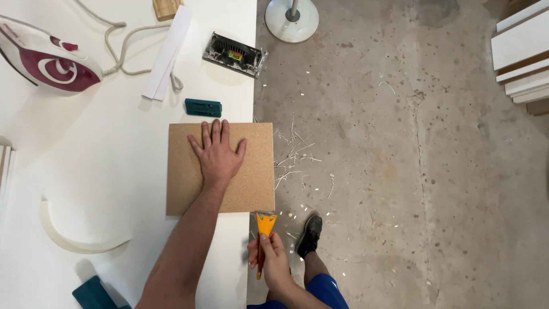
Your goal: Applying adhesive edge banding to a wooden board using a clothes iron to melt the glue and then trimming the excess material with a hand tool.
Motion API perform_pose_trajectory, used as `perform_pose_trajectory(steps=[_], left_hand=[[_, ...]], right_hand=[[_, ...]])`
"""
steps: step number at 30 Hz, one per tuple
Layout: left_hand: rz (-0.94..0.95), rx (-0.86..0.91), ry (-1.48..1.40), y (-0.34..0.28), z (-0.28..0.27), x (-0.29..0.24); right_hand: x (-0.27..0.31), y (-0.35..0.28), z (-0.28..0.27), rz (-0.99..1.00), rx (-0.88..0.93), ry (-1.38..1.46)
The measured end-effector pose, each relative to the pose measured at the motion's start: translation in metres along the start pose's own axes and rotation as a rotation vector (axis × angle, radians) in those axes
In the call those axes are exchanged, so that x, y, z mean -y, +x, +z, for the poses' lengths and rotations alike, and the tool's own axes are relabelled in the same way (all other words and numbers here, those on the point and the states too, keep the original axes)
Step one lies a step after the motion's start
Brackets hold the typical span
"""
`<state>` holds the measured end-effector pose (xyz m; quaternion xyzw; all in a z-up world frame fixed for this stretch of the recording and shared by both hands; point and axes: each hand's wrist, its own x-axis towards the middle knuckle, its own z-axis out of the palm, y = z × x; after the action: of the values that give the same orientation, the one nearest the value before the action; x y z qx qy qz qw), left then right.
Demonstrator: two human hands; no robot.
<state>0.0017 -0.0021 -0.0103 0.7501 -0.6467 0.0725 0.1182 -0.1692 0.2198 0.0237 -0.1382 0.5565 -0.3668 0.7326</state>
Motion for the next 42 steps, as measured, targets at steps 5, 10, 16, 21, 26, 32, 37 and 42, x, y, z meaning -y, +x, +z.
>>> perform_pose_trajectory(steps=[5, 10, 16, 21, 26, 32, 37, 42], left_hand=[[-0.016, 0.025, -0.006, -0.002, 0.003, 0.001], [-0.04, 0.124, -0.02, 0.001, 0.005, 0.002], [-0.033, 0.133, -0.008, 0.002, 0.001, 0.002], [-0.036, 0.132, -0.018, 0.001, -0.003, 0.0], [-0.017, 0.033, 0.01, 0.001, -0.004, 0.0], [-0.103, 0.317, 0.021, 0.007, -0.017, -0.005], [-0.111, 0.354, 0.012, 0.009, -0.02, -0.005], [-0.087, 0.227, -0.003, 0.003, -0.009, -0.003]], right_hand=[[-0.023, 0.023, -0.009, -0.033, 0.003, 0.117], [-0.026, 0.028, -0.009, -0.01, -0.024, 0.103], [-0.016, 0.04, -0.009, 0.017, -0.079, 0.146], [0.01, 0.054, -0.007, 0.034, -0.053, 0.111], [0.035, 0.078, 0.0, 0.04, -0.044, 0.1], [0.071, 0.113, 0.015, 0.01, -0.038, -0.057], [0.092, 0.147, 0.022, -0.026, -0.012, -0.069], [0.121, 0.167, 0.033, -0.057, -0.003, -0.088]])
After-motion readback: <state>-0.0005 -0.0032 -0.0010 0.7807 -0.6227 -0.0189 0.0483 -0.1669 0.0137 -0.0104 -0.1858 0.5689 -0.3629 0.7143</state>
